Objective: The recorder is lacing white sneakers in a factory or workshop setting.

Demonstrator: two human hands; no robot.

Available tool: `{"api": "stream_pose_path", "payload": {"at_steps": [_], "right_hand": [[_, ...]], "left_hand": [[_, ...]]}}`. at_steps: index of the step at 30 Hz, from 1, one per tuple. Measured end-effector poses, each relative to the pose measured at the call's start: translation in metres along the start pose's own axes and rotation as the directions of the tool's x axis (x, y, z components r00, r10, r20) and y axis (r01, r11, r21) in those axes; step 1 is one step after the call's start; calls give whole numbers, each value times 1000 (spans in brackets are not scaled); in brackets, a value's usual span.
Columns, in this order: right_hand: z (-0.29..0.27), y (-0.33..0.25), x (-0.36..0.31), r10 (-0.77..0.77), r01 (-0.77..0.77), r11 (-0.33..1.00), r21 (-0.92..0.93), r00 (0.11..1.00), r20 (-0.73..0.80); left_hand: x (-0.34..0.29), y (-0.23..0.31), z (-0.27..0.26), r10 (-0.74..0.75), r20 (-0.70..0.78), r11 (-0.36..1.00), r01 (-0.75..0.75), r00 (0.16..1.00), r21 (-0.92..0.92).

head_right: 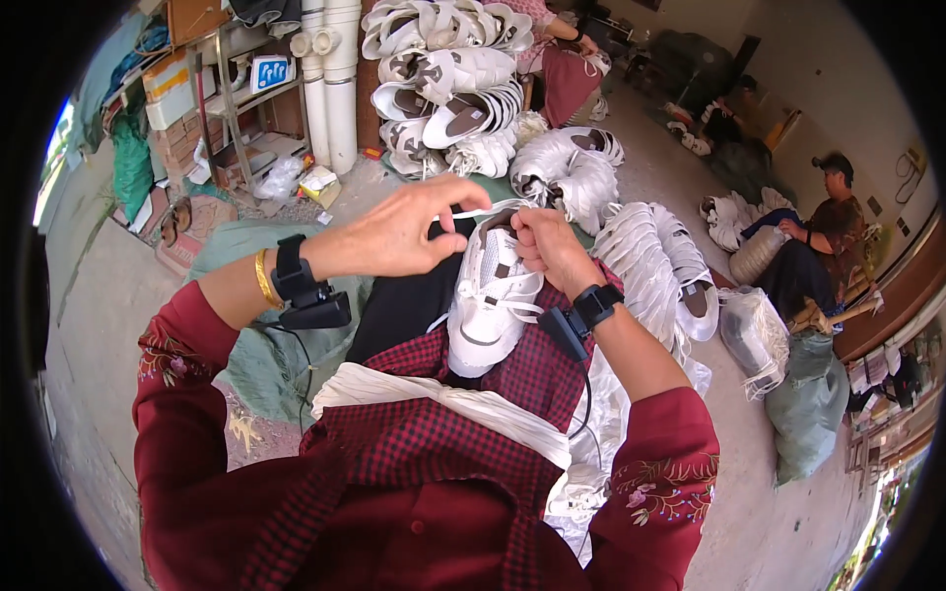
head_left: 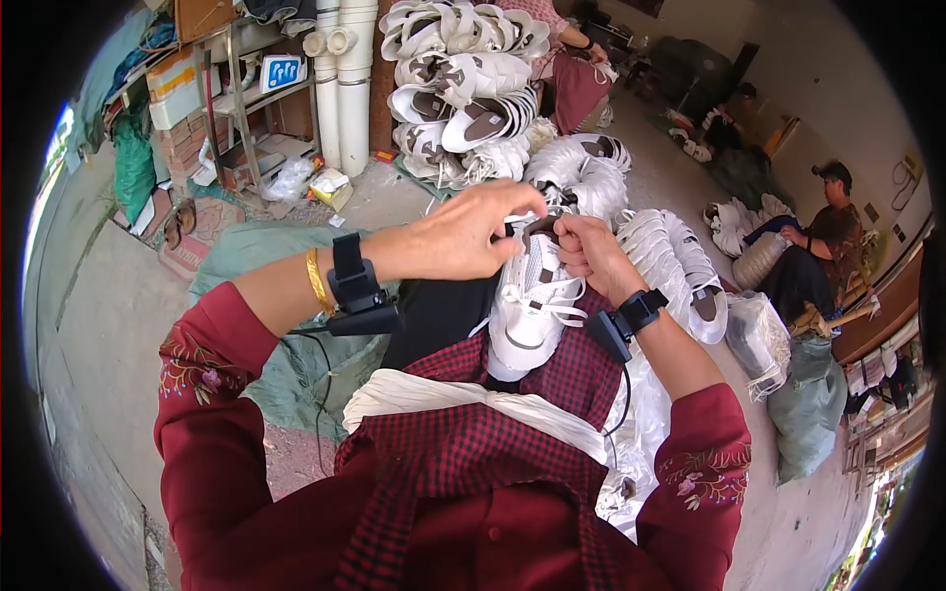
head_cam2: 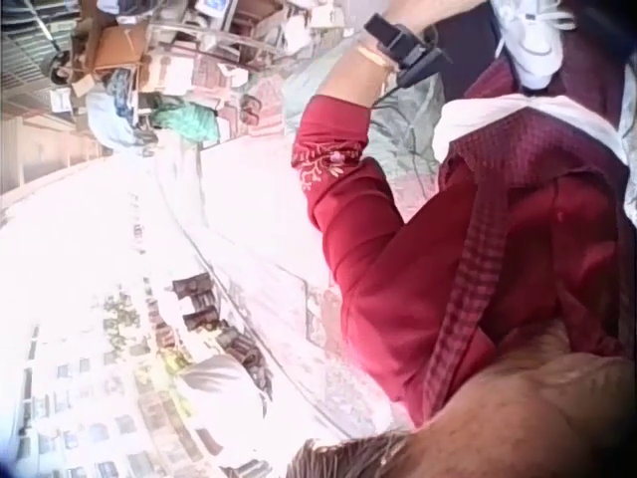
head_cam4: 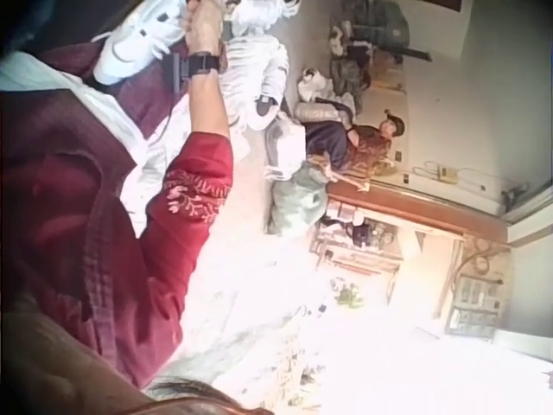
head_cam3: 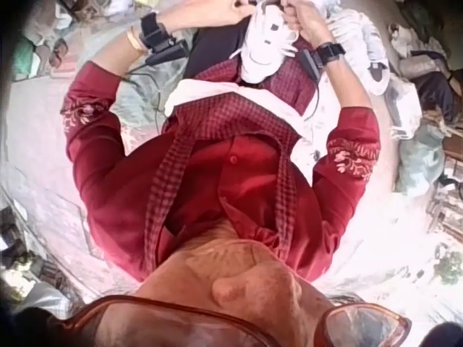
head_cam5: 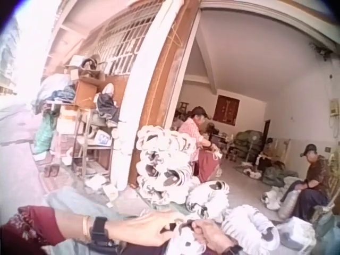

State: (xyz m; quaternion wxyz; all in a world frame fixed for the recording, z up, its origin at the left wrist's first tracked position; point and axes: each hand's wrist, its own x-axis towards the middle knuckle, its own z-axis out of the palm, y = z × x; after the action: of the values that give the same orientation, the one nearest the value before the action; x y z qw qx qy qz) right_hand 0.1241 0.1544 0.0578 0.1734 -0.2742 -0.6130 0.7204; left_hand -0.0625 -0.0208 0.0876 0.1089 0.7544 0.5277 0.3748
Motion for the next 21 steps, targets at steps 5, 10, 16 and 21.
{"api": "stream_pose_path", "payload": {"at_steps": [5, 10, 16, 21], "right_hand": [[-4, 8, 3, 2, -1, 999, -36, 1000, 6], [-3, 9, 0, -28, 28, 998, -48, 1000, 14], [-3, 13, 0, -65, 65, 997, -52, 998, 7], [-3, 14, -1, -77, 78, 996, -54, 997, 11]], "left_hand": [[-36, -15, 59, 30, 159, 998, -39, 987, 50], [-36, -34, 58, 42, 224, 993, -66, 974, 100], [-38, -33, 56, 177, 171, 983, -163, 969, -89], [-39, -32, 56, 44, 167, 999, -42, 985, -15]]}}
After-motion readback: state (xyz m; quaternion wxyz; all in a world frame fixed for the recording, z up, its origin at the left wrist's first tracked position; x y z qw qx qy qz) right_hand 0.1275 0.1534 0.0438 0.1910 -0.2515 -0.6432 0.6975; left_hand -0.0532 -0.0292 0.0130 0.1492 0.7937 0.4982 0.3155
